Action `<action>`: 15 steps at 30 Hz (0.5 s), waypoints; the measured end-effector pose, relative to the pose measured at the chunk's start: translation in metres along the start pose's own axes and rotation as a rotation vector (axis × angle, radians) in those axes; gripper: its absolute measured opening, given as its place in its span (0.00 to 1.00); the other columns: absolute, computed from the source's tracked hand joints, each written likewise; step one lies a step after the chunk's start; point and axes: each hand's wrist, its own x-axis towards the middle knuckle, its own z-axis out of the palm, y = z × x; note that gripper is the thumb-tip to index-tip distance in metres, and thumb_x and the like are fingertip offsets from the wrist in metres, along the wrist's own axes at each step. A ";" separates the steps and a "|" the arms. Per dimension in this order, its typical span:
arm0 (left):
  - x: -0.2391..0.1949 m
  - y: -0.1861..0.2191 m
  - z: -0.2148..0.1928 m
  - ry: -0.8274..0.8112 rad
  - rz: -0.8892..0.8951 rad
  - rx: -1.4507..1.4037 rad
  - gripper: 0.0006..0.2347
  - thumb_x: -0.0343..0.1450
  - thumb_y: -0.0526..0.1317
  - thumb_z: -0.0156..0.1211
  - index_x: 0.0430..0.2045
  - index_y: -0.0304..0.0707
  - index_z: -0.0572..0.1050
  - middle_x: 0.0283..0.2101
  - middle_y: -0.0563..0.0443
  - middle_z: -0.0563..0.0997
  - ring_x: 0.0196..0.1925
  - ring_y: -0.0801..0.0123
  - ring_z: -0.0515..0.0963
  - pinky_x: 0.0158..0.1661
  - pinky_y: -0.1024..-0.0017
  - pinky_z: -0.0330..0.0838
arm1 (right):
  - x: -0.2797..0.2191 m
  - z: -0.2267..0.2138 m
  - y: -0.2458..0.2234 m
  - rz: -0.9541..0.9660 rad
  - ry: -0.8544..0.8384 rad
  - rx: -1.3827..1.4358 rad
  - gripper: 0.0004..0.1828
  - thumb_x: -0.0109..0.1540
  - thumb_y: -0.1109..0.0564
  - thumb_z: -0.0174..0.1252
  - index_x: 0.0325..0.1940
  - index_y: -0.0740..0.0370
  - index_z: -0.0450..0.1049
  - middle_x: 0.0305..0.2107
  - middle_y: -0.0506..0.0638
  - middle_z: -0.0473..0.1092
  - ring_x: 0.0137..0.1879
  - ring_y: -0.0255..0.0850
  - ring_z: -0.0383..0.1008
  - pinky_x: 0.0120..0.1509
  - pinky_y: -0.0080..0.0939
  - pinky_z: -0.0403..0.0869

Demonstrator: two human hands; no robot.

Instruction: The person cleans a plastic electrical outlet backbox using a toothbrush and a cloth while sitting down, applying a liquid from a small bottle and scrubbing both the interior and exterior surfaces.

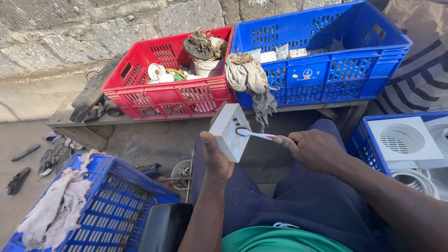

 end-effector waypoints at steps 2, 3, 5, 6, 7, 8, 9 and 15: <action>0.000 0.001 -0.001 -0.026 -0.013 0.044 0.40 0.73 0.77 0.36 0.70 0.49 0.67 0.43 0.45 0.77 0.45 0.73 0.76 0.42 0.74 0.77 | -0.006 -0.032 -0.006 -0.004 0.084 -0.076 0.37 0.75 0.29 0.39 0.29 0.55 0.80 0.15 0.52 0.76 0.23 0.38 0.81 0.30 0.34 0.78; -0.005 0.003 -0.004 -0.028 -0.027 0.100 0.39 0.73 0.76 0.37 0.69 0.48 0.68 0.37 0.47 0.77 0.40 0.77 0.75 0.37 0.79 0.76 | -0.009 -0.045 -0.010 -0.027 0.148 -0.155 0.36 0.74 0.28 0.42 0.32 0.55 0.81 0.18 0.53 0.79 0.26 0.40 0.84 0.32 0.36 0.79; -0.003 0.006 -0.001 -0.026 -0.055 0.091 0.38 0.74 0.76 0.38 0.67 0.47 0.69 0.35 0.47 0.77 0.38 0.78 0.75 0.35 0.80 0.75 | -0.015 -0.048 -0.017 -0.051 0.220 -0.165 0.36 0.74 0.28 0.43 0.34 0.55 0.81 0.19 0.53 0.78 0.28 0.41 0.85 0.32 0.37 0.79; -0.001 0.007 0.000 -0.028 -0.084 0.083 0.37 0.74 0.75 0.38 0.65 0.45 0.70 0.33 0.47 0.77 0.36 0.79 0.75 0.33 0.81 0.75 | -0.018 -0.049 -0.020 -0.073 0.294 -0.173 0.35 0.74 0.28 0.44 0.36 0.55 0.81 0.20 0.53 0.78 0.29 0.42 0.85 0.31 0.39 0.80; 0.003 0.010 0.004 -0.033 -0.090 0.080 0.37 0.74 0.75 0.38 0.65 0.45 0.70 0.33 0.47 0.77 0.36 0.79 0.75 0.33 0.81 0.75 | -0.020 -0.056 -0.017 -0.065 0.293 -0.171 0.35 0.74 0.28 0.44 0.36 0.55 0.81 0.20 0.53 0.78 0.29 0.42 0.85 0.31 0.39 0.80; 0.005 0.013 0.007 -0.034 -0.131 0.069 0.37 0.75 0.74 0.38 0.62 0.42 0.71 0.31 0.47 0.77 0.33 0.80 0.75 0.30 0.82 0.74 | -0.022 -0.063 -0.016 -0.075 0.381 -0.176 0.35 0.75 0.28 0.44 0.37 0.56 0.81 0.21 0.53 0.78 0.30 0.42 0.85 0.31 0.38 0.80; 0.008 0.017 0.010 -0.026 -0.163 0.058 0.36 0.75 0.73 0.38 0.59 0.39 0.72 0.28 0.48 0.77 0.30 0.81 0.75 0.27 0.84 0.74 | -0.023 -0.071 -0.015 -0.095 0.469 -0.187 0.34 0.77 0.29 0.43 0.39 0.57 0.80 0.21 0.54 0.77 0.31 0.43 0.85 0.31 0.38 0.80; -0.004 0.025 0.000 0.062 -0.337 0.046 0.42 0.74 0.74 0.32 0.60 0.32 0.72 0.25 0.50 0.74 0.28 0.81 0.73 0.28 0.81 0.77 | -0.009 -0.024 -0.007 -0.039 -0.060 -0.150 0.37 0.73 0.27 0.40 0.31 0.52 0.82 0.16 0.49 0.77 0.24 0.34 0.83 0.30 0.30 0.78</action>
